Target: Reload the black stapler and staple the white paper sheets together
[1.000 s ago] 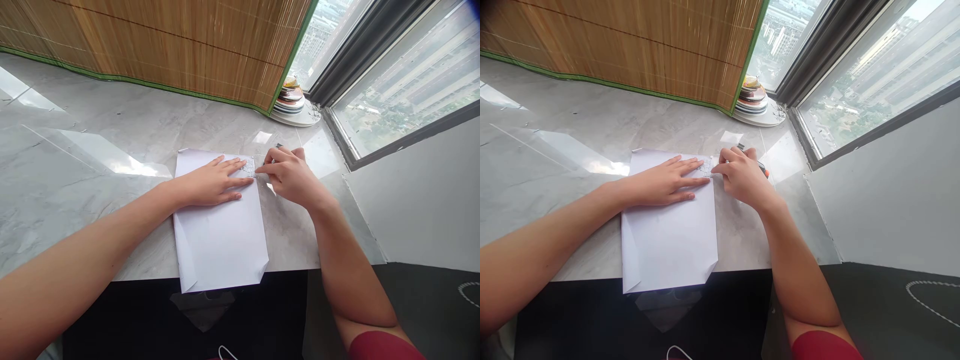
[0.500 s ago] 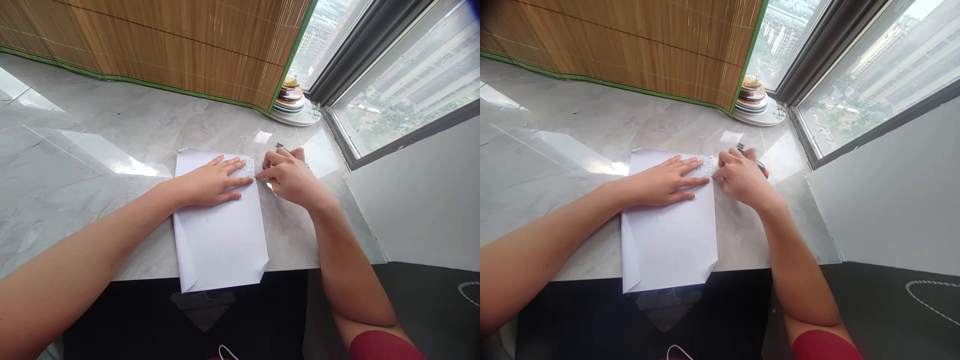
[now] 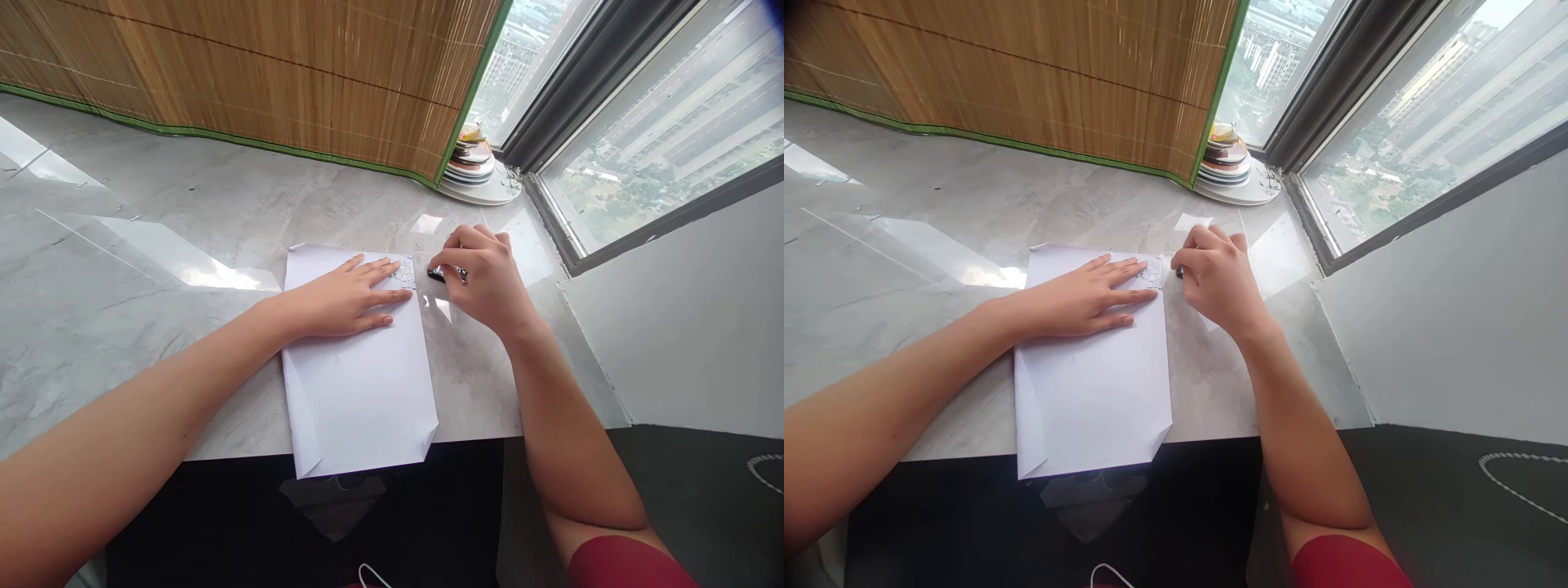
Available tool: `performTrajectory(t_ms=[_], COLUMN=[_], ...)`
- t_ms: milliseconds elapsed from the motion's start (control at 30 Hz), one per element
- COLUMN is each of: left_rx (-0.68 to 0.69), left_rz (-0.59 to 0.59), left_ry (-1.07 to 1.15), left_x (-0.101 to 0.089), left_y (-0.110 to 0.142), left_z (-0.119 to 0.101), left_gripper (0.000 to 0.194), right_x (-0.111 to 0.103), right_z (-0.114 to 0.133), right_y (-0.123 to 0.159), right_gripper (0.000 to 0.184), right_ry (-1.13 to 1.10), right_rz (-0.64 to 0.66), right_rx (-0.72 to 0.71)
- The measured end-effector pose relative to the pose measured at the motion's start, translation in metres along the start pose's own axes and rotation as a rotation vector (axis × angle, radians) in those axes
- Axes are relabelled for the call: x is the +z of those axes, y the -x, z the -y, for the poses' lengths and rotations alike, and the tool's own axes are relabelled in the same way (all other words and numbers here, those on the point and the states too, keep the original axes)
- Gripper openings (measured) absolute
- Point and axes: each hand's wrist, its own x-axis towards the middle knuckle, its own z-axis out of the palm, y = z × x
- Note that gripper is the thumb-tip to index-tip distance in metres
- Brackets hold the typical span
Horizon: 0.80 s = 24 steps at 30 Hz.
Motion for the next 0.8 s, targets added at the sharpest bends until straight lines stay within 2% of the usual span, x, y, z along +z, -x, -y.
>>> performTrajectory(t_ms=[267, 400, 800], left_rx=[-0.015, -0.010, -0.011], left_rz=[-0.022, -0.030, -0.026], left_ry=[-0.017, -0.028, -0.057], left_x=[0.002, 0.002, 0.002], left_y=[-0.002, -0.002, -0.004], left_z=[0.003, 0.002, -0.003], left_gripper=[0.072, 0.071, 0.072], right_x=[-0.006, -0.002, 0.010], right_z=[-0.003, -0.011, -0.023], right_y=[-0.004, -0.003, 0.001], right_gripper=[0.030, 0.029, 0.036], right_ry=[-0.118, -0.106, -0.070], right_rz=[-0.184, -0.132, -0.068], right_rx=[0.249, 0.306, 0.304])
